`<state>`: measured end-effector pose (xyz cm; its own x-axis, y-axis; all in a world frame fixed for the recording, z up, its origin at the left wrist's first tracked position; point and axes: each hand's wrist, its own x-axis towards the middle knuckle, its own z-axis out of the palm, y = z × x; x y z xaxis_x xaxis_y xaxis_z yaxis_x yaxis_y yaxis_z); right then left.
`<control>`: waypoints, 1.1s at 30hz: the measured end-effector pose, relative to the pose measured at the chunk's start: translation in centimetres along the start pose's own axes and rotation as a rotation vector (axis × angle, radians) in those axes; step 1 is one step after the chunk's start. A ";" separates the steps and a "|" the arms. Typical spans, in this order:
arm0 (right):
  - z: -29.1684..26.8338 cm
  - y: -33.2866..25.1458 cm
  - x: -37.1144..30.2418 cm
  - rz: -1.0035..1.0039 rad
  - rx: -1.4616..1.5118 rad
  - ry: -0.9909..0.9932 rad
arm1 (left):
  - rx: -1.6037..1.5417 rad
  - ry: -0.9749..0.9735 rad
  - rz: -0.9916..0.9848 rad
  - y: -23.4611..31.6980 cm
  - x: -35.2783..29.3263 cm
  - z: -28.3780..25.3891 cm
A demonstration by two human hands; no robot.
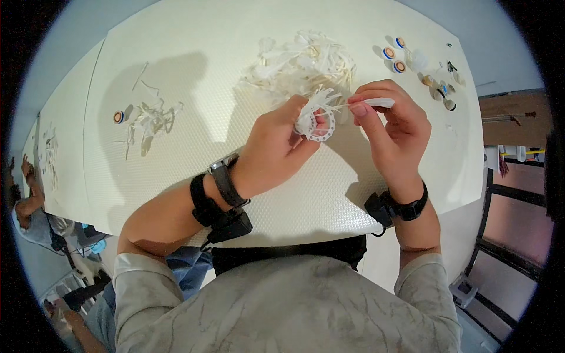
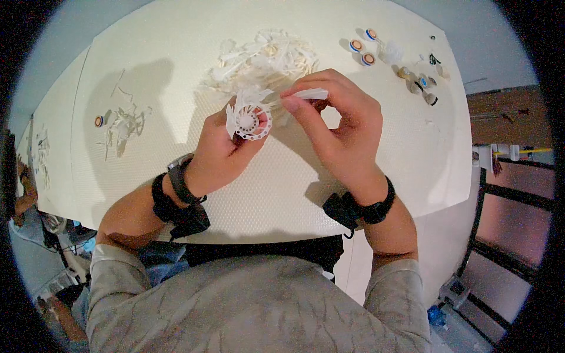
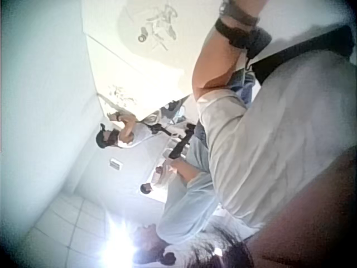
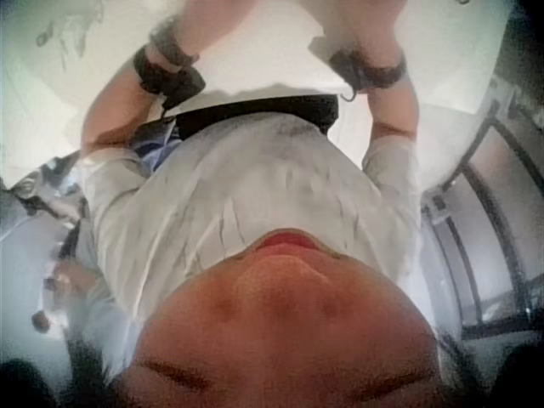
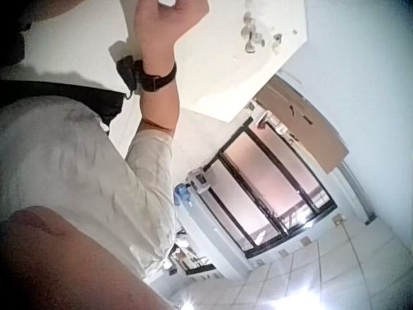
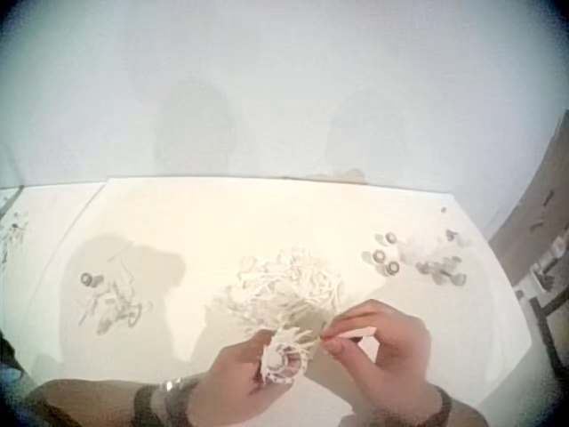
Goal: The person inserts white feathers one by one into the base of a shuttlecock, ensuring they are properly seated and aligned.
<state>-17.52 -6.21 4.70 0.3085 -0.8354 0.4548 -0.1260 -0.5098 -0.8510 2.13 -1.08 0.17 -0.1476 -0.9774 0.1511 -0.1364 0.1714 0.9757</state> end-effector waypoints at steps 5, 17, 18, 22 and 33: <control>-0.5 -0.7 0.6 -0.222 -0.214 -0.051 | 0.186 -0.029 0.062 0.3 0.2 -0.4; -0.5 -0.3 0.4 -0.148 -0.189 -0.034 | 0.109 -0.051 0.029 0.0 0.2 -0.4; -0.5 -0.3 0.5 -0.148 -0.189 -0.035 | 0.099 -0.052 0.026 0.0 0.2 -0.4; -0.5 -0.4 0.4 -0.162 -0.221 -0.063 | 0.142 -0.076 0.009 0.5 0.2 -0.6; -0.4 -0.6 0.1 -0.056 -0.146 -0.011 | 0.136 -0.059 0.058 0.4 0.3 -0.4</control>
<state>-17.76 -6.10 5.34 0.3293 -0.8031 0.4965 -0.2435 -0.5803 -0.7772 2.41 -1.41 0.66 -0.2156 -0.9571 0.1933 -0.2568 0.2466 0.9345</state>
